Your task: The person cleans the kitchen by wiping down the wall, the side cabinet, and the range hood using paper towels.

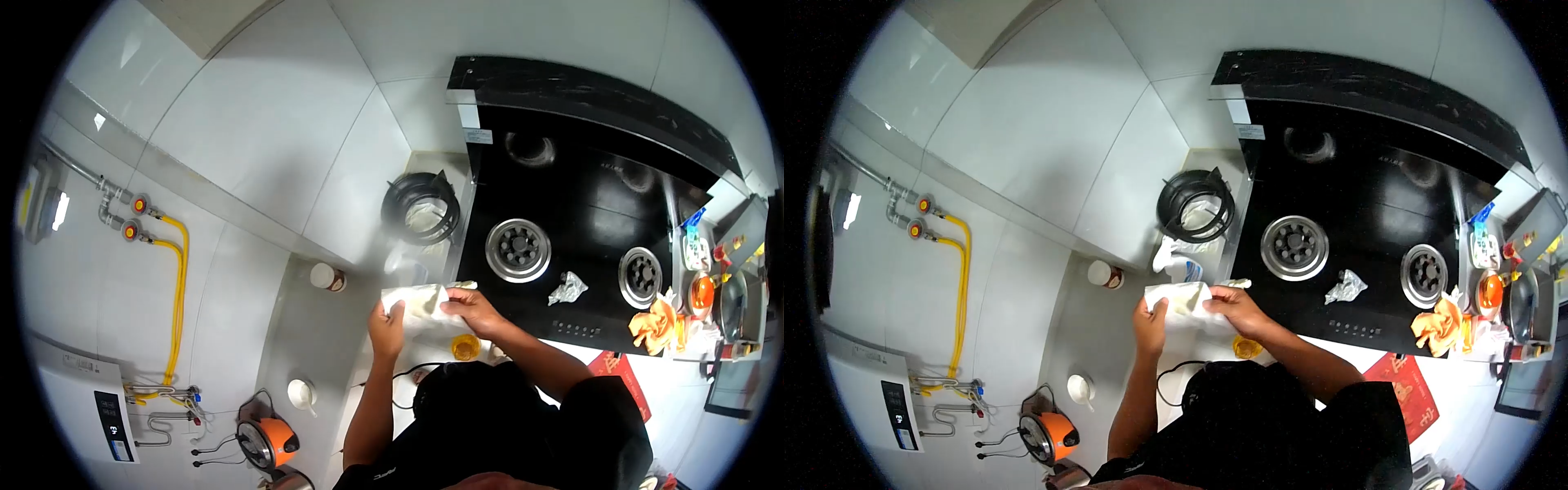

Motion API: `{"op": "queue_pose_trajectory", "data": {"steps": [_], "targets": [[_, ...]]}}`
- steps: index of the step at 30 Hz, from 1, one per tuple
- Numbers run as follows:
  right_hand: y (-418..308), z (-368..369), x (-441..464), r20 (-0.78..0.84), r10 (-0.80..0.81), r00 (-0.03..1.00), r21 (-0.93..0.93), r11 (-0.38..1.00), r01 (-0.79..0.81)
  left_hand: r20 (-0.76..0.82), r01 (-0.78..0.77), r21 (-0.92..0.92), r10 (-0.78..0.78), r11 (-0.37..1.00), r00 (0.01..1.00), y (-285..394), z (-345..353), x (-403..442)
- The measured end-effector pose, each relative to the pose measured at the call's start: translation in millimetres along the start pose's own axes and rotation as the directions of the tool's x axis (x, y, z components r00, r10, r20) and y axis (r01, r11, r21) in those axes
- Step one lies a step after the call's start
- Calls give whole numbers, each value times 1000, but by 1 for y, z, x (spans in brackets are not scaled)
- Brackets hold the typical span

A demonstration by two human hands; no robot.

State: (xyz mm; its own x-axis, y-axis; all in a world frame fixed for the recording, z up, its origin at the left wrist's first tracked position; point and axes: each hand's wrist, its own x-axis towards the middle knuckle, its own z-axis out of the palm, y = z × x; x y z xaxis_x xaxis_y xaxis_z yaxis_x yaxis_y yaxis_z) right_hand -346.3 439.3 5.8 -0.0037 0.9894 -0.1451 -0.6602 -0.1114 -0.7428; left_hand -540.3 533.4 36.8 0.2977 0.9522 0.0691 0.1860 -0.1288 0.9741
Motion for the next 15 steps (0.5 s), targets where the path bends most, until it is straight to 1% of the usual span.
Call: {"op": "queue_pose_trajectory", "data": {"steps": [1, 2, 3, 4, 5, 6, 8, 9, 10, 11, 12, 13, 14, 15], "targets": [[-3, 3, 1, -58, -5, 998, -47, 999, 2, 1, -3, -9, 3, 1000, 1000, 7, 4, -1], [0, 4, 4, -63, -8, 998, -53, 999, 4, -49, -28, 52, 30, 998, 998, 13, 8, -2], [8, 3, 10, -174, -77, 982, -108, 992, 59, -95, -51, 112, 62, 992, 994, 20, 12, -4], [10, 6, 13, -279, -154, 948, -169, 980, 110, -88, -57, 102, 66, 993, 994, 30, 16, -6], [11, 10, 16, -339, -209, 917, -253, 959, 124, -29, -68, 163, 74, 984, 997, 41, 19, -9], [11, 17, 17, -384, -277, 881, -299, 940, 165, 29, -85, 223, 81, 971, 996, 46, 23, -10], [10, 26, 15, -376, -289, 880, -266, 944, 196, 108, -330, 165, 316, 930, 943, 35, 32, -7], [7, 30, 10, -384, -295, 875, -271, 942, 198, 185, -271, 152, 242, 951, 952, 40, 34, -9], [1, 33, 5, -354, -208, 912, -158, 974, 161, 262, -211, 143, 169, 967, 950, 45, 34, -10], [-2, 33, 1, -312, -124, 942, -48, 992, 114, 361, -263, 166, 189, 951, 913, 50, 29, -12], [4, 30, -4, -208, -176, 962, 32, 982, 187, 454, -313, 169, 208, 935, 866, 59, 22, -12], [-3, 41, -9, -184, -248, 951, -94, 968, 234, 526, -364, 165, 231, 917, 819, 52, 14, -8], [-10, 53, -14, -151, -310, 939, -212, 938, 276, 525, -357, 157, 228, 921, 820, 46, 10, -7], [-9, 56, -12, -160, -313, 936, -307, 917, 255, 574, -303, 34, 230, 952, 786, 44, 5, -6]]}}
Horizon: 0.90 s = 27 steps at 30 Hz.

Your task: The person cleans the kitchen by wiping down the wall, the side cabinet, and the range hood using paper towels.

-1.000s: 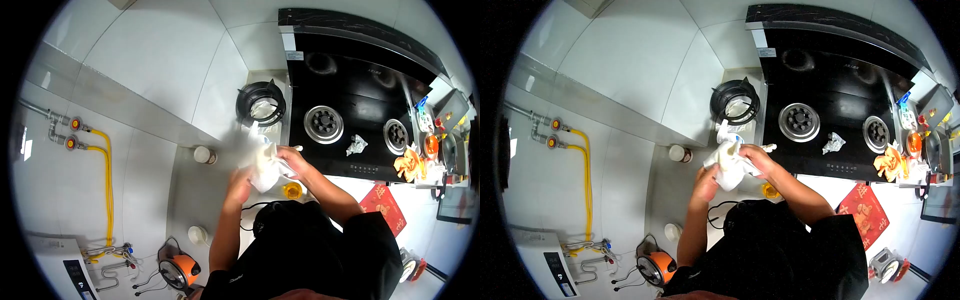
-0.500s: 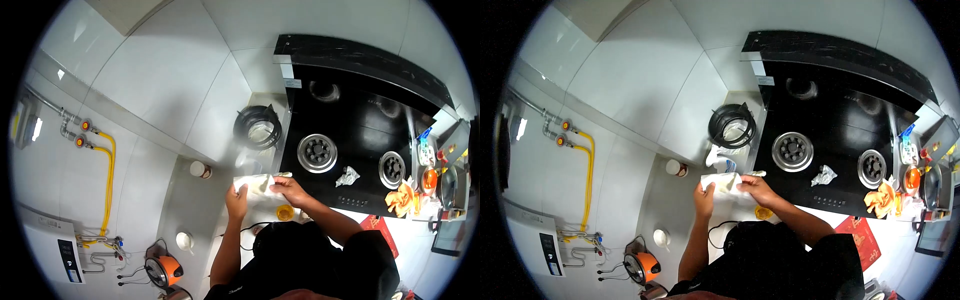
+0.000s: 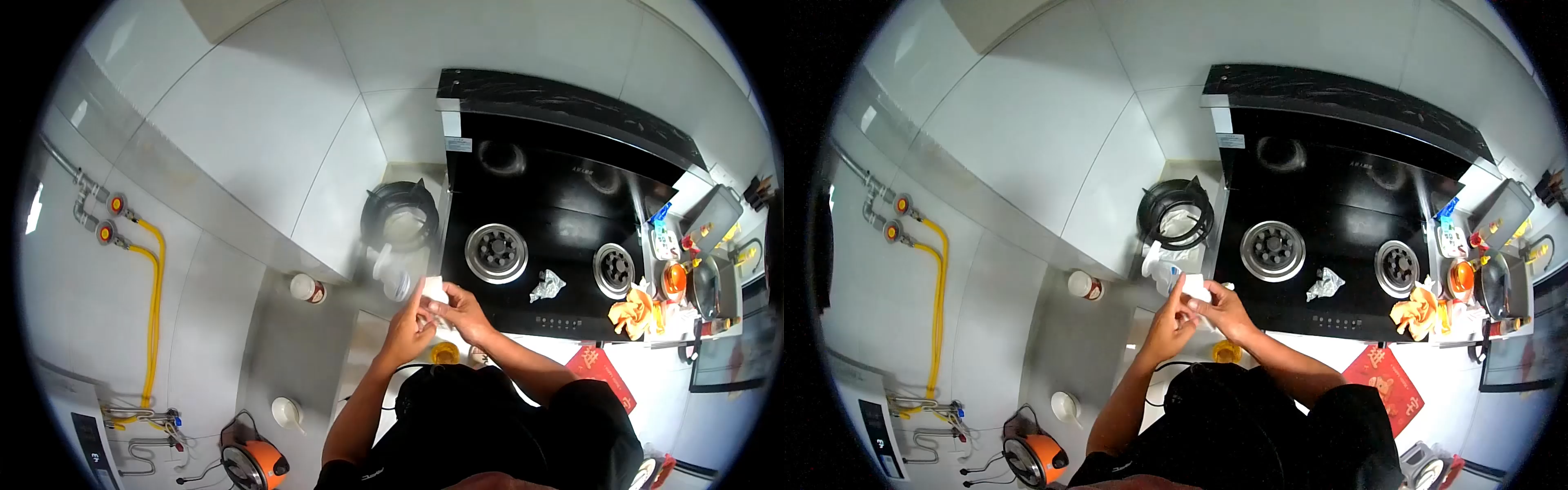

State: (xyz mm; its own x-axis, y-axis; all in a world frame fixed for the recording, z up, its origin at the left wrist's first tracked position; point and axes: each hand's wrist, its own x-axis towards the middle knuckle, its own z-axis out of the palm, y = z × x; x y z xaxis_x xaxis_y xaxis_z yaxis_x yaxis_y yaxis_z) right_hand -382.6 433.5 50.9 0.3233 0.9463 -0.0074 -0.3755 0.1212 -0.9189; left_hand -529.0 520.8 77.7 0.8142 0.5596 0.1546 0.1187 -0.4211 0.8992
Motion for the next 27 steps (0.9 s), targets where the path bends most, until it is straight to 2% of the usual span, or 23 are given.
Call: {"op": "queue_pose_trajectory", "data": {"steps": [1, 2, 4, 5, 6, 7, 9, 10, 11, 12, 13, 14, 16, 17, 18, 19, 20, 21, 23, 24, 25, 26, 27], "targets": [[-2, 2, -4, -3, 86, 996, 42, 995, -86, 55, -15, -137, 23, 990, 998, -3, -4, -2], [-3, 6, -5, -37, 105, 994, -4, 994, -105, 136, -11, -205, 40, 979, 990, -6, -9, -4], [2, 14, -6, -77, 126, 989, -62, 989, -131, 144, 11, -296, 33, 955, 989, -10, -19, -12], [8, 17, -6, -104, 140, 985, 50, 990, -135, 156, 34, -375, 27, 927, 987, -12, -24, -14], [12, 19, -6, -134, 155, 979, 163, 978, -133, 128, 6, -406, 50, 914, 990, -9, -33, -16], [6, 21, -4, -146, 156, 977, 150, 980, -134, 130, 3, -422, 57, 907, 990, -15, -43, -14], [-15, 17, 2, -328, 256, 909, 181, 962, -205, -13, 10, -412, -17, 911, 1000, -31, -66, -10], [-36, 15, 8, -383, 249, 890, 221, 960, -173, -203, -87, -291, 27, 953, 979, -34, -84, -1], [-48, 0, 19, -455, 212, 865, 177, 973, -145, -379, -152, -148, 86, 977, 922, -30, -106, 10], [-74, -8, 26, -500, 72, 863, 53, 997, -52, -553, -161, 72, 174, 984, 815, -7, -133, 21], [-91, -26, 37, -522, -100, 847, -86, 994, 64, -663, -209, 271, 339, 940, 667, -3, -161, 39], [-108, -50, 51, -541, -206, 815, -156, 977, 144, -729, -272, 366, 456, 890, 510, 13, -186, 55], [-164, -72, 88, -540, -427, 725, -264, 904, 336, -679, -184, 635, 655, 750, 331, 54, -227, 83], [-191, -80, 109, -548, -515, 659, -361, 857, 368, -626, -147, 731, 740, 667, 245, 70, -239, 100], [-214, -99, 138, -472, -628, 619, -481, 772, 416, -639, -141, 723, 733, 676, 234, 76, -247, 120], [-242, -112, 165, -336, -782, 525, -713, 576, 401, -613, -68, 765, 757, 640, 226, 80, -254, 140], [-270, -115, 191, -265, -847, 461, -816, 452, 361, -584, 4, 801, 780, 598, 224, 78, -258, 153], [-296, -114, 221, -288, -860, 421, -816, 451, 362, -592, 9, 797, 778, 604, 212, 71, -263, 164], [-345, -110, 271, -4, -961, 277, -963, 79, 258, -472, 372, 845, 863, 384, 180, 52, -273, 185], [-365, -137, 315, 183, -969, 168, -924, -111, 366, -481, 380, 837, 860, 393, 171, 48, -275, 192], [-387, -126, 331, 382, -916, 121, -924, -377, 66, -486, 445, 816, 855, 368, 184, 45, -276, 192], [-406, -129, 355, 539, -841, 42, -842, -538, 32, -493, 510, 791, 846, 339, 203, 43, -276, 189], [-423, -135, 380, 623, -782, 23, -781, -624, -34, -505, 518, 782, 840, 346, 201, 41, -277, 189]]}}
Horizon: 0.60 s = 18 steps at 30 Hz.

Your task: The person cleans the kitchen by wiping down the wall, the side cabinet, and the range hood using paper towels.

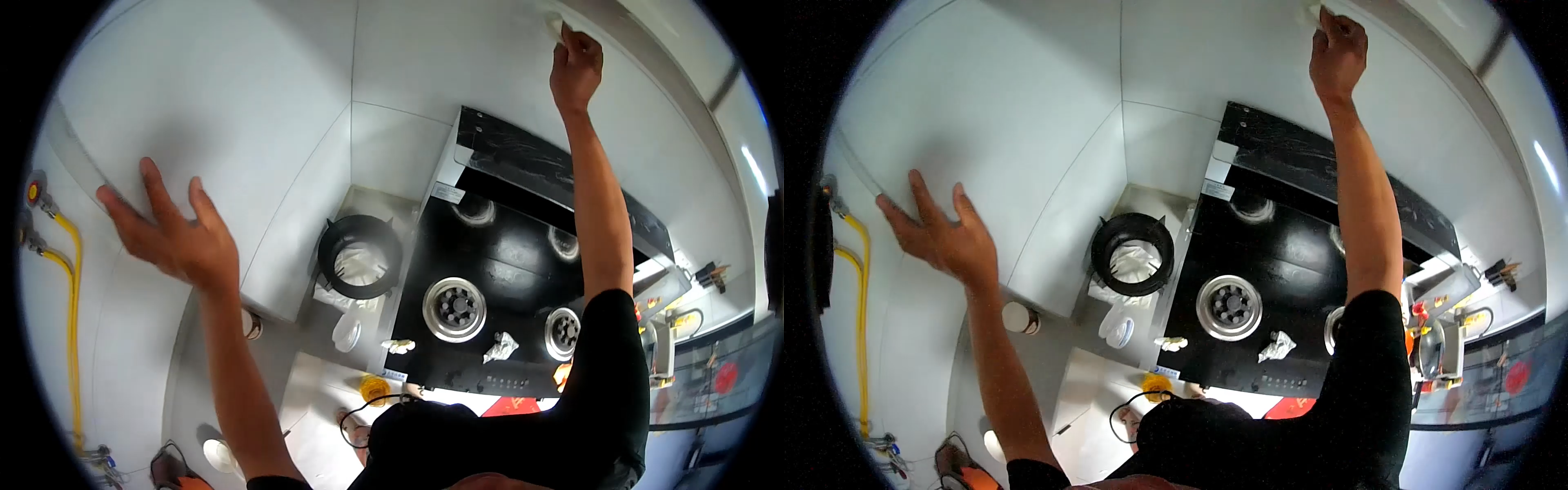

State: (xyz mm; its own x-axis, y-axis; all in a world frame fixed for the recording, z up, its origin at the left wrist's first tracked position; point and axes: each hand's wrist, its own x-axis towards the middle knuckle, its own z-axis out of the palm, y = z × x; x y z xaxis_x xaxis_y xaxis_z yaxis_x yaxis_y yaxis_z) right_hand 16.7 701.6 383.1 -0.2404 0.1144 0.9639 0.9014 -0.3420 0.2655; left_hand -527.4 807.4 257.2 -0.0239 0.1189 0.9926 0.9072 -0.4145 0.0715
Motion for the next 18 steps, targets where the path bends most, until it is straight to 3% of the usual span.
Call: {"op": "queue_pose_trajectory", "data": {"steps": [2, 4, 6, 8, 10, 12, 14, 16, 18], "targets": [[1, 42, 10, -22, 42, 999, -126, 991, -45, 18, -61, 69, 60, 996, 998, -5, 2, -1], [-1, 82, 2, 32, -74, 997, -173, 982, 79, 32, -79, 85, 76, 993, 997, -9, 2, -3], [-32, 109, -25, 68, -1, 998, -239, 971, 18, 76, -71, 87, 64, 994, 995, -8, 0, -4], [-56, 120, -26, 83, -124, 989, -102, 986, 132, 103, -71, 108, 60, 992, 993, -11, -2, -5], [-85, 127, -16, 91, -134, 987, -95, 985, 143, 83, -85, 43, 81, 995, 993, -18, -1, -6], [-109, 140, 18, 86, -163, 983, -87, 982, 170, 118, -69, 99, 57, 993, 991, -25, -1, -8], [-128, 170, 46, 238, -96, 967, -120, 985, 127, 116, -93, 47, 87, 995, 989, -30, -1, -11], [-150, 213, 50, 4, -171, 985, -50, 984, 171, 124, -102, 30, 97, 994, 988, -31, -1, -14], [-182, 228, 44, 163, -156, 974, 106, 985, 139, 115, 12, -14, -10, 1000, 993, -25, -3, -15]]}}
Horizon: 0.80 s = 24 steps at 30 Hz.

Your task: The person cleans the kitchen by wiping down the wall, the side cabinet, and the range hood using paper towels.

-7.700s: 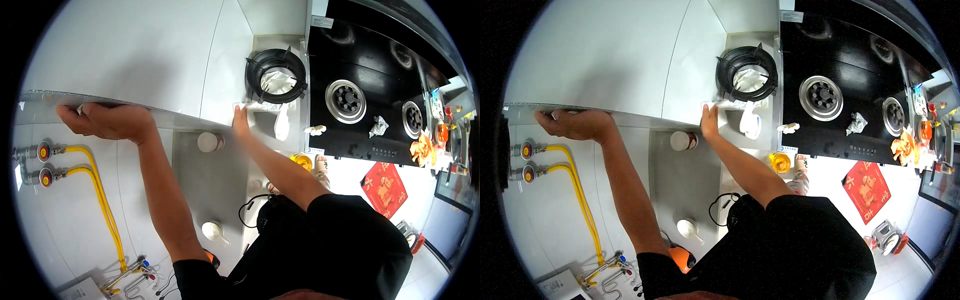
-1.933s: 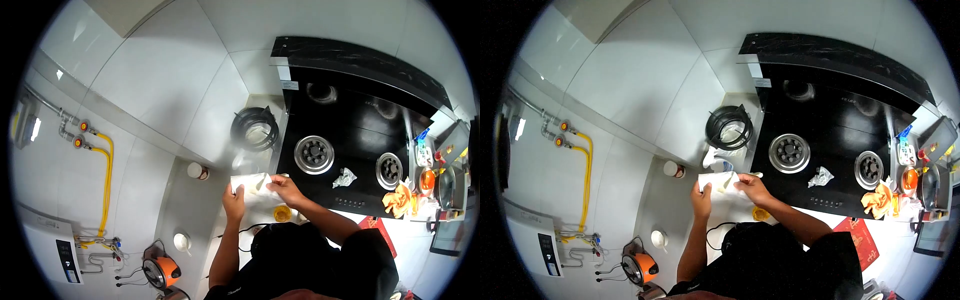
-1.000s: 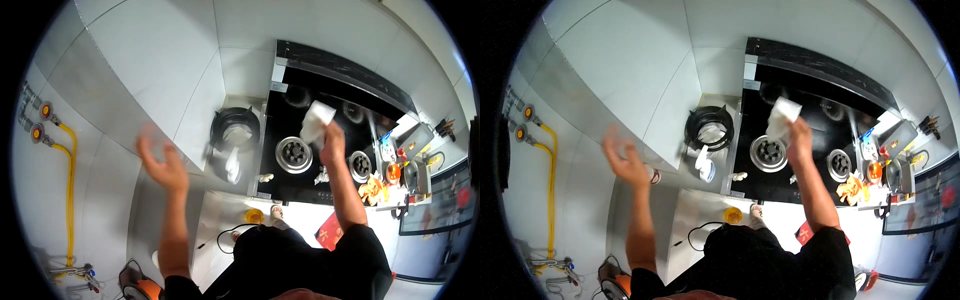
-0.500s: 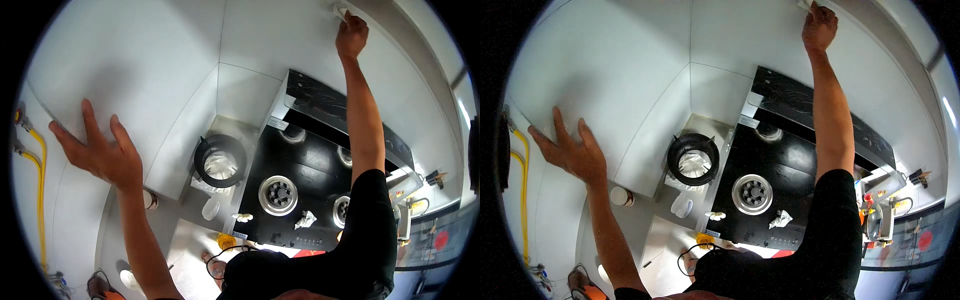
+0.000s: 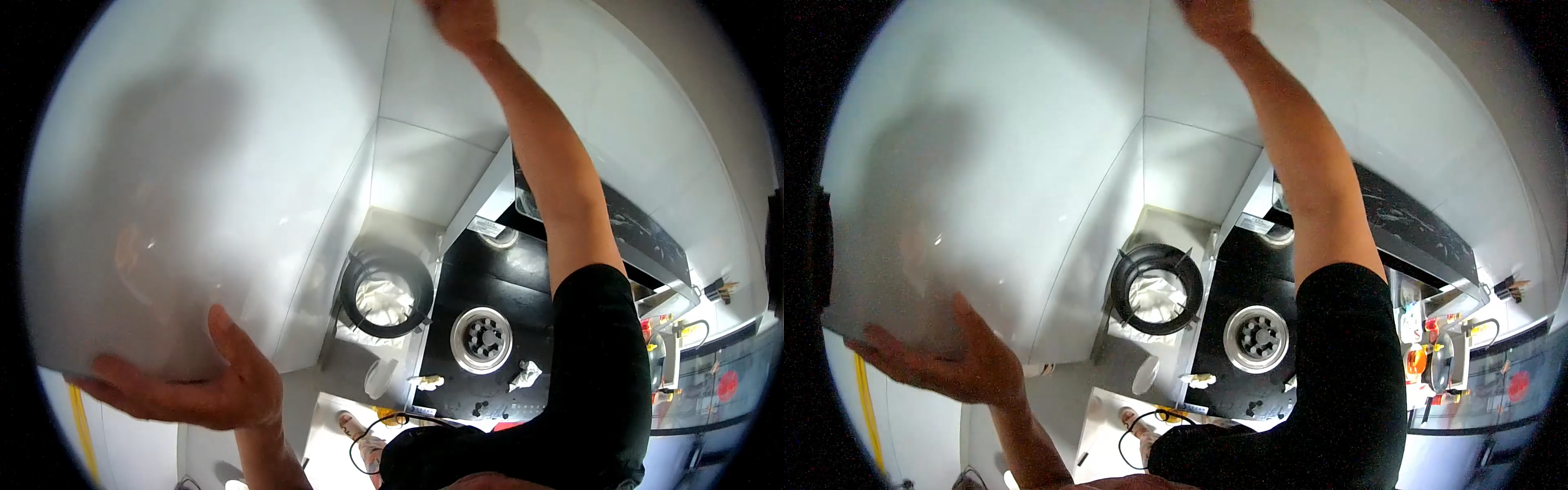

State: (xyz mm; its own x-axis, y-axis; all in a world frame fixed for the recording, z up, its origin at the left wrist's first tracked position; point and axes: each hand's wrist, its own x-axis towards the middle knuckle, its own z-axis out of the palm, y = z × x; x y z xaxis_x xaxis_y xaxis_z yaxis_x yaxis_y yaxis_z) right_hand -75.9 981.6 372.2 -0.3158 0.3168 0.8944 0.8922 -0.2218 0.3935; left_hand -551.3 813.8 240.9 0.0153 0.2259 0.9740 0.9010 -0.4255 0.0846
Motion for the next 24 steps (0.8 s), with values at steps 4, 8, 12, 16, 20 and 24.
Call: {"op": "queue_pose_trajectory", "data": {"steps": [4, 8, 12, 16, 20, 24], "targets": [[-8, 9, -58, 299, -323, 898, 45, 945, 325, 10, -4, -53, 4, 999, 1000, -2, -1, 1], [34, -27, -47, 451, -431, 781, -26, 868, 495, 7, 75, -127, -74, 989, 997, -3, -1, 1], [11, -11, 30, 281, -234, 931, -106, 956, 272, 88, -17, 35, 14, 999, 996, -8, -5, -2], [-19, 0, 34, 174, -106, 979, -235, 961, 146, -31, -176, 80, 179, 981, 983, 7, 10, 15], [10, -13, 38, 214, -203, 956, -199, 949, 246, 35, -3, -212, 10, 977, 999, 5, 5, -1], [63, -46, 14, 182, -274, 944, -148, 942, 302, 79, -18, -71, 23, 997, 997, 6, -3, -1]]}}
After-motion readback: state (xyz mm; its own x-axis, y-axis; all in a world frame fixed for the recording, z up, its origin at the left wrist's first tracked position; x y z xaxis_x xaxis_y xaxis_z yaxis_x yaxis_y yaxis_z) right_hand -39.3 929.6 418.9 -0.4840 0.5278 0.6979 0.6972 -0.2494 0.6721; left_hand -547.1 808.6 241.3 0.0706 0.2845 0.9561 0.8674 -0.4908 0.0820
